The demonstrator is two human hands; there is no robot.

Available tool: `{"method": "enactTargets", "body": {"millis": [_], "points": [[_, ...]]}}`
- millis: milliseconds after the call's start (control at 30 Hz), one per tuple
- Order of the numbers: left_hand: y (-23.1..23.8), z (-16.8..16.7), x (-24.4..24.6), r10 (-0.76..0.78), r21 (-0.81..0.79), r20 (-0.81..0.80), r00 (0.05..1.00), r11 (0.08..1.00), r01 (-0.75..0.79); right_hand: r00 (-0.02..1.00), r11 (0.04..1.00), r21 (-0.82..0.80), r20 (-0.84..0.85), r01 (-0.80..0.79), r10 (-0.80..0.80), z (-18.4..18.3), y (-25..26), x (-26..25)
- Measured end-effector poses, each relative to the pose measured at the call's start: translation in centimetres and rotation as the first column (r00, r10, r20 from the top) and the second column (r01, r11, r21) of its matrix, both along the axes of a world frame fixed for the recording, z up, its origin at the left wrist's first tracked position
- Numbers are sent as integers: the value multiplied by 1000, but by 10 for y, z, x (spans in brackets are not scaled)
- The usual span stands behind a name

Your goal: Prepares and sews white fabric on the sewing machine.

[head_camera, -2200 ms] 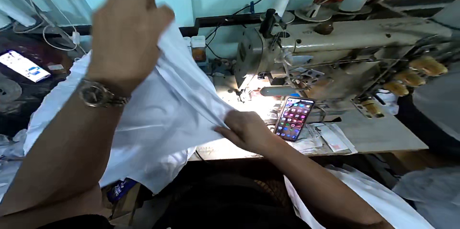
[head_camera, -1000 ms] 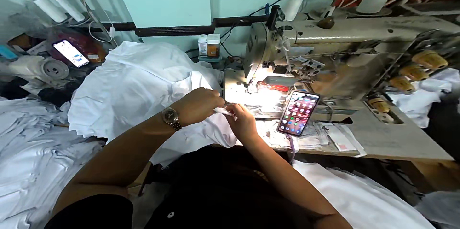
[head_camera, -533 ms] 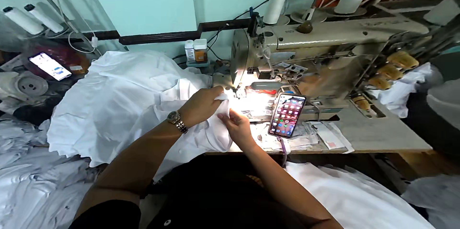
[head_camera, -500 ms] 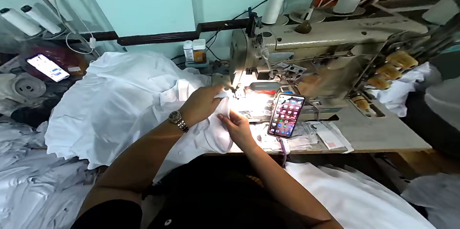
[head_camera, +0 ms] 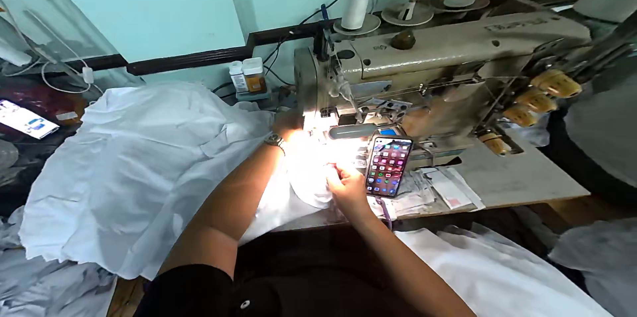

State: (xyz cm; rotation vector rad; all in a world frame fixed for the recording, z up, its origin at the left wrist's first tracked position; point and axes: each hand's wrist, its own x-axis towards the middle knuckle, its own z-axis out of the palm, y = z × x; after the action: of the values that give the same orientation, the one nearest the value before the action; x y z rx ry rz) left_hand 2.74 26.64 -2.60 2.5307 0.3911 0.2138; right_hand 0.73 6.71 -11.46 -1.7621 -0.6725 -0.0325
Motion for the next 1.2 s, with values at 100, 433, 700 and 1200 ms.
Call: {"method": "enactTargets", "body": {"millis": [100, 433, 700, 1200], "points": [[4, 9, 9, -19, 122, -135, 991, 992, 36, 999, 999, -28, 39, 28, -27, 0, 7, 0], [3, 14, 19, 18, 151, -156, 988, 989, 6, 974, 948, -278, 204, 156, -100, 13, 9, -4], [2, 12, 13, -37, 108, -131, 991, 993, 51, 977, 949, -295, 206, 114, -53, 10, -3, -11], [0, 4, 0, -77, 37, 56, 995, 996, 75, 955, 936, -332, 297, 112, -9, 8, -8, -14]]}}
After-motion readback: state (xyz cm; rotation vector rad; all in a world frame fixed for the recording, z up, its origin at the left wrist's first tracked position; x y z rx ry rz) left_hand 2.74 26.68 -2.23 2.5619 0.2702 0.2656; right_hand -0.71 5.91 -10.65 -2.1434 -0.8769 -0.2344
